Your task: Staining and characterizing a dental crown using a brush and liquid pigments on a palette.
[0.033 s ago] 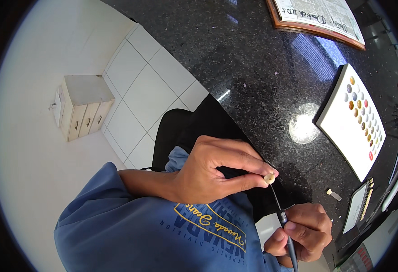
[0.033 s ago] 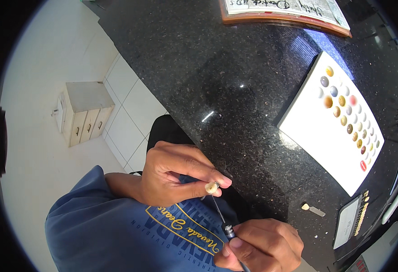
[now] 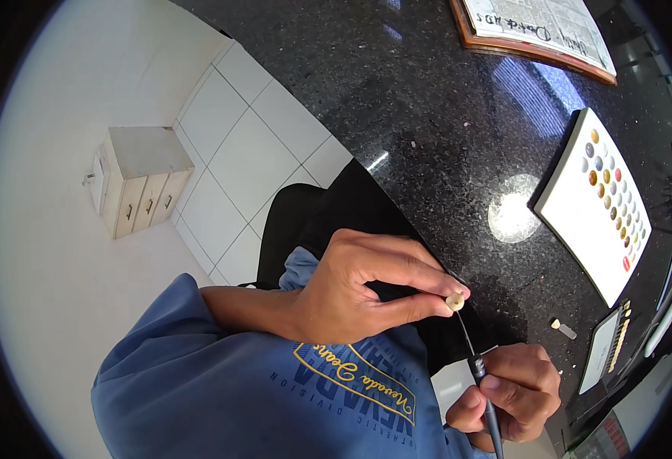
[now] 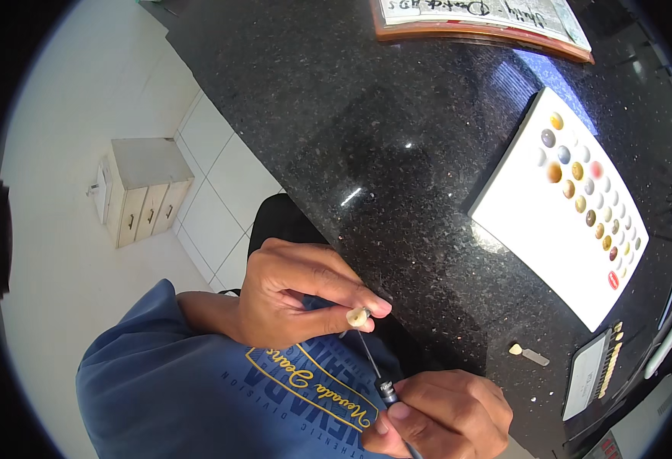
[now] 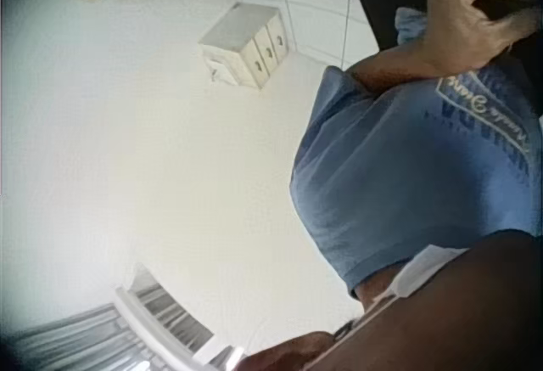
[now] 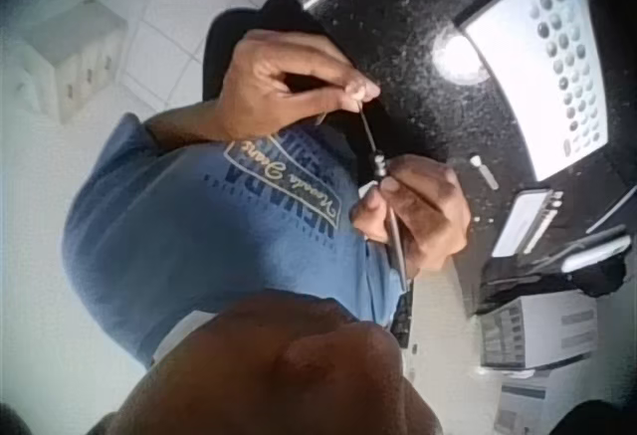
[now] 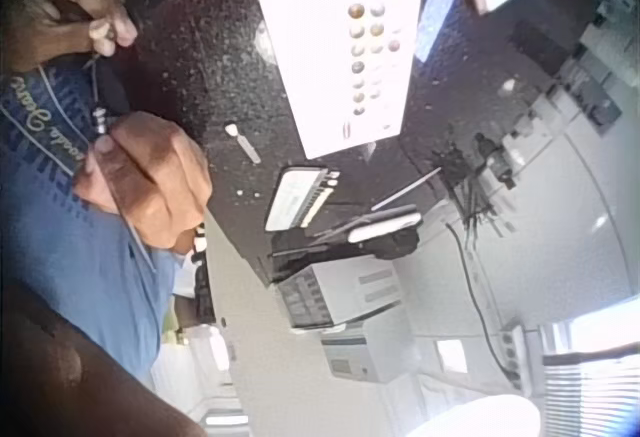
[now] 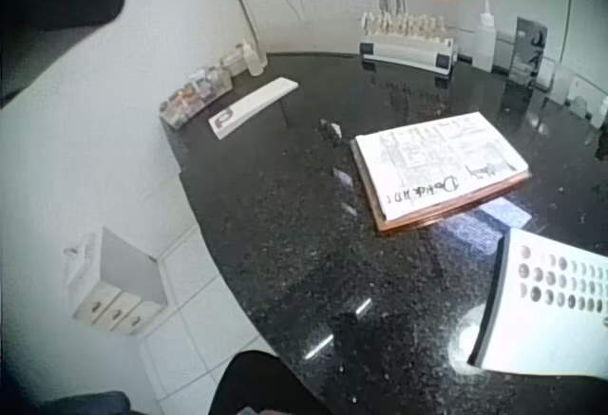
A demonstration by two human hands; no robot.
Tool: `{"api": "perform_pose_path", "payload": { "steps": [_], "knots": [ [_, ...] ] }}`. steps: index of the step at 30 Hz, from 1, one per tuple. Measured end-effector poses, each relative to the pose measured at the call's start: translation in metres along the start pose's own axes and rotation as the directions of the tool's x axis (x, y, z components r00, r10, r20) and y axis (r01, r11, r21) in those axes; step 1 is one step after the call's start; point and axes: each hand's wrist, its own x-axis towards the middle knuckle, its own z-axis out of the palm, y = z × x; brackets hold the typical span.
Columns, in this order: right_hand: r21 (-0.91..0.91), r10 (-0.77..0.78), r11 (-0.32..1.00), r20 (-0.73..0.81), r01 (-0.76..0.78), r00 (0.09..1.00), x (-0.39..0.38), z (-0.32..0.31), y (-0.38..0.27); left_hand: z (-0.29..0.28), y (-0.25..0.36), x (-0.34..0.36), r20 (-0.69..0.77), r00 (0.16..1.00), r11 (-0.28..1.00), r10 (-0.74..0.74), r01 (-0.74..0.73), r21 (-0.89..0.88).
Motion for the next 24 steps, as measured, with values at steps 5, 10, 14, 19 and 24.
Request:
{"api": "perform_pose_path", "payload": {
  "steps": [5, 10, 14, 19, 24],
  "knots": [
    [-0.028, 0.005, 1.000, 0.000, -0.005, 1.000, 0.0004, 0.0008, -0.0009, 0.0004, 0.0001, 0.0000, -0.003, 1.000, 1.000, -0.002, 0.002, 0.002],
    [-0.023, 0.024, 0.999, -0.026, -0.025, 0.999, 0.0001, 0.0006, -0.0023, 0.0003, 0.0000, -0.0001, -0.004, 1.000, 1.000, 0.002, -0.002, 0.001],
    [-0.013, 0.027, 1.000, -0.043, -0.028, 0.999, -0.0003, 0.0012, -0.0019, -0.0001, -0.0002, -0.0002, 0.004, 1.000, 1.000, 0.006, -0.006, 0.006],
    [-0.016, 0.024, 1.000, -0.022, -0.024, 0.999, 0.0004, 0.0009, -0.0015, -0.0003, -0.0003, -0.0002, 0.007, 1.000, 1.000, 0.003, -0.004, 0.007],
    [0.017, 0.037, 0.999, -0.072, -0.036, 0.997, 0.0011, 0.0028, -0.0019, -0.0006, 0.0002, -0.0001, 0.010, 1.000, 1.000, 0.002, -0.002, 0.007]
  ]
}}
